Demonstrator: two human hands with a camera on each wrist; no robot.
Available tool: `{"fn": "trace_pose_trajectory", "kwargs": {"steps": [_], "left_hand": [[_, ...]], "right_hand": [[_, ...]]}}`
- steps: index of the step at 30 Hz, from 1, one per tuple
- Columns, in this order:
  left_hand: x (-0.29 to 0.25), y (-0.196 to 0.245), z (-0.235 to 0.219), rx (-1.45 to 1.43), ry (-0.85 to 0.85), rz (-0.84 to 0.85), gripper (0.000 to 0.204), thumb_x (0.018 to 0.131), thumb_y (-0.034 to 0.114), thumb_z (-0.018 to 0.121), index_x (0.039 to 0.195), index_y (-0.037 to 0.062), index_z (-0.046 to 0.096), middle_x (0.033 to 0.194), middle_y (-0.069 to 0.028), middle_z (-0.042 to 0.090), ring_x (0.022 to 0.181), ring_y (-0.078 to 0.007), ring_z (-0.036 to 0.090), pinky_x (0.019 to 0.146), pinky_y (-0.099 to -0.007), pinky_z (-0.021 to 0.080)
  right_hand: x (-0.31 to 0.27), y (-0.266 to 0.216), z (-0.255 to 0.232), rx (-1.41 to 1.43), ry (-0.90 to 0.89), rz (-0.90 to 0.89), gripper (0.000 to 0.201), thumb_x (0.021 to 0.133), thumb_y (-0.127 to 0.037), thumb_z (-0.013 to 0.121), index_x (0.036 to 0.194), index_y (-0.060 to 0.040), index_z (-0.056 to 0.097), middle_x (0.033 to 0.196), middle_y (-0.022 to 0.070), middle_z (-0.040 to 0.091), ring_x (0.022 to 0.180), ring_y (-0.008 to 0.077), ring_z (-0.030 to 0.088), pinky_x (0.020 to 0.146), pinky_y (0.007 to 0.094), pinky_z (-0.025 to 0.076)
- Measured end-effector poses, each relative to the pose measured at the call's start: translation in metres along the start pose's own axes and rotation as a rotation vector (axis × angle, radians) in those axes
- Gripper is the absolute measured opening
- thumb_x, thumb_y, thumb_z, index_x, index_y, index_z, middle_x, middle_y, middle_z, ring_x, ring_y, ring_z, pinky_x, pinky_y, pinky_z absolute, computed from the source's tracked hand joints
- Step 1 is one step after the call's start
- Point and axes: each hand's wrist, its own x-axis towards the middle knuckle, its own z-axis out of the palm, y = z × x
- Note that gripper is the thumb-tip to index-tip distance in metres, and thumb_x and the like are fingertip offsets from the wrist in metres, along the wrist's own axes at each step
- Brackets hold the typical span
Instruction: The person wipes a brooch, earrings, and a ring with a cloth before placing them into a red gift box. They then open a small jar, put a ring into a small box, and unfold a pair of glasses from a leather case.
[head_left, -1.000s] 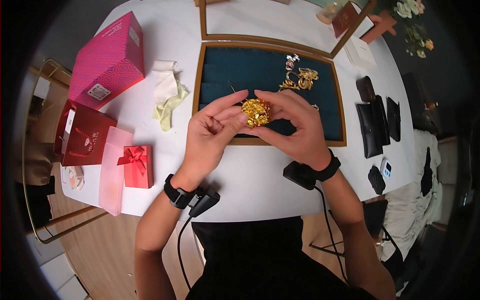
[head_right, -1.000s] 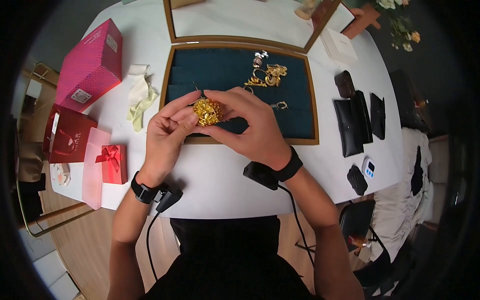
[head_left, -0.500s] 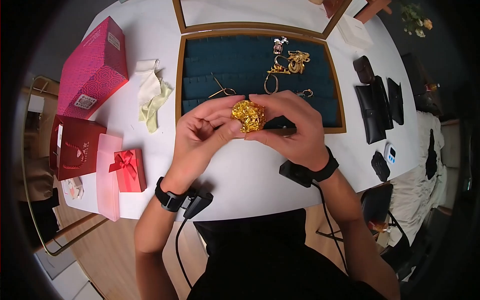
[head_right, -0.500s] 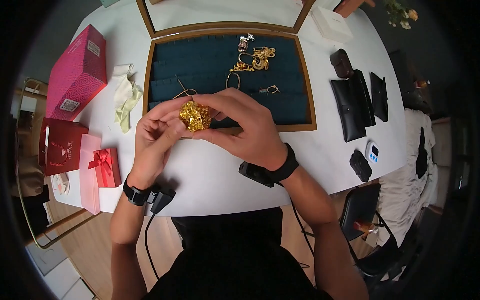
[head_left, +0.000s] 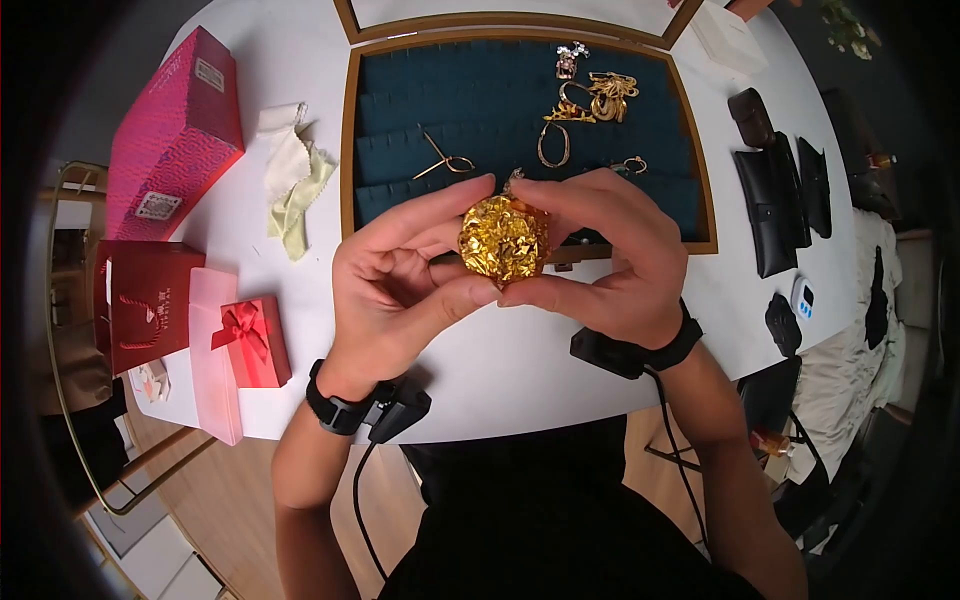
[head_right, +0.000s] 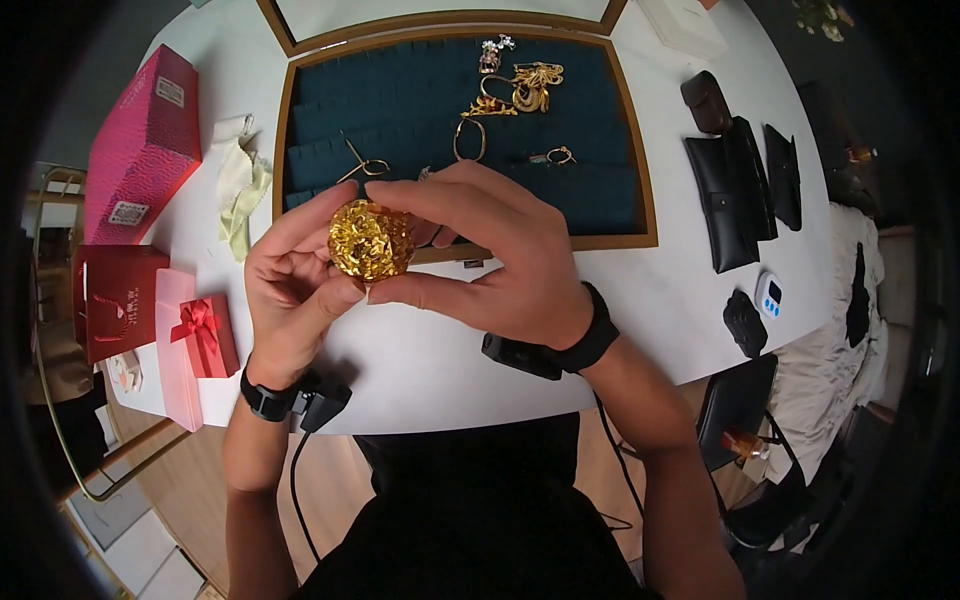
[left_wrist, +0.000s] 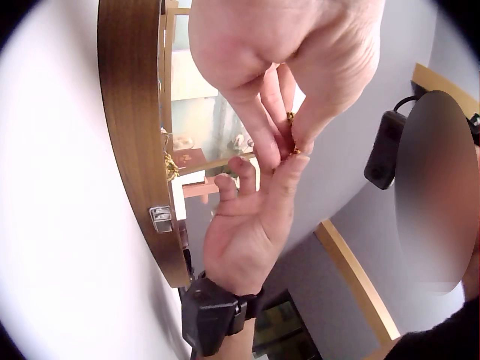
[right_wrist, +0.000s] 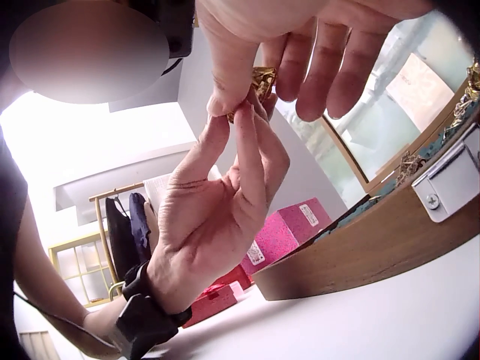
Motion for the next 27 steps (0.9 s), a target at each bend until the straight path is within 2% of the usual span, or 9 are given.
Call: {"fn": "trace_pose_trajectory", "kwargs": {"steps": [5,15,20,23,27], "left_hand": [[-0.001,0.001,0.002,-0.090,0.046,0.017,0.065,0.080,-0.013,0.071,0.139,-0.0103,0.043,0.121,-0.0213,0.064,0.114,-0.0241,0.062,0.094,-0.0347,0.055],[-0.002,0.002,0.001,-0.107,0.028,-0.002,0.070,0.076,-0.011,0.076,0.138,-0.0105,0.043,0.115,-0.0212,0.066,0.109,-0.0245,0.065,0.090,-0.0345,0.058],[-0.001,-0.003,-0.010,-0.036,-0.063,0.046,0.062,0.069,-0.009,0.083,0.123,-0.0091,0.052,0.111,-0.0200,0.068,0.100,-0.0229,0.069,0.086,-0.0341,0.059],[-0.002,-0.006,-0.011,-0.033,-0.037,0.075,0.063,0.067,-0.007,0.086,0.120,-0.0081,0.053,0.108,-0.0187,0.069,0.100,-0.0221,0.069,0.086,-0.0341,0.059],[-0.001,-0.003,-0.007,-0.040,-0.053,0.081,0.059,0.072,-0.006,0.083,0.122,-0.0080,0.052,0.109,-0.0183,0.068,0.101,-0.0214,0.068,0.087,-0.0336,0.058]], "right_hand": [[0.000,-0.005,0.000,0.029,0.003,0.035,0.062,0.070,-0.020,0.089,0.125,-0.0069,0.065,0.100,0.0070,0.067,0.080,0.0125,0.068,0.065,0.0229,0.054],[0.001,-0.001,-0.001,0.002,-0.008,-0.029,0.062,0.066,-0.028,0.090,0.120,-0.0056,0.067,0.096,0.0065,0.067,0.081,0.0125,0.067,0.065,0.0227,0.056],[0.000,-0.002,0.001,0.034,-0.033,-0.021,0.060,0.068,-0.029,0.089,0.118,-0.0033,0.068,0.093,0.0073,0.068,0.080,0.0135,0.068,0.065,0.0238,0.056],[-0.002,-0.005,0.002,0.057,-0.074,0.009,0.057,0.070,-0.029,0.087,0.116,-0.0009,0.068,0.090,0.0083,0.068,0.078,0.0148,0.068,0.066,0.0242,0.057],[-0.002,-0.005,0.002,0.048,-0.067,0.000,0.056,0.071,-0.029,0.087,0.116,0.0005,0.068,0.088,0.0085,0.068,0.077,0.0154,0.069,0.066,0.0243,0.057]]}}
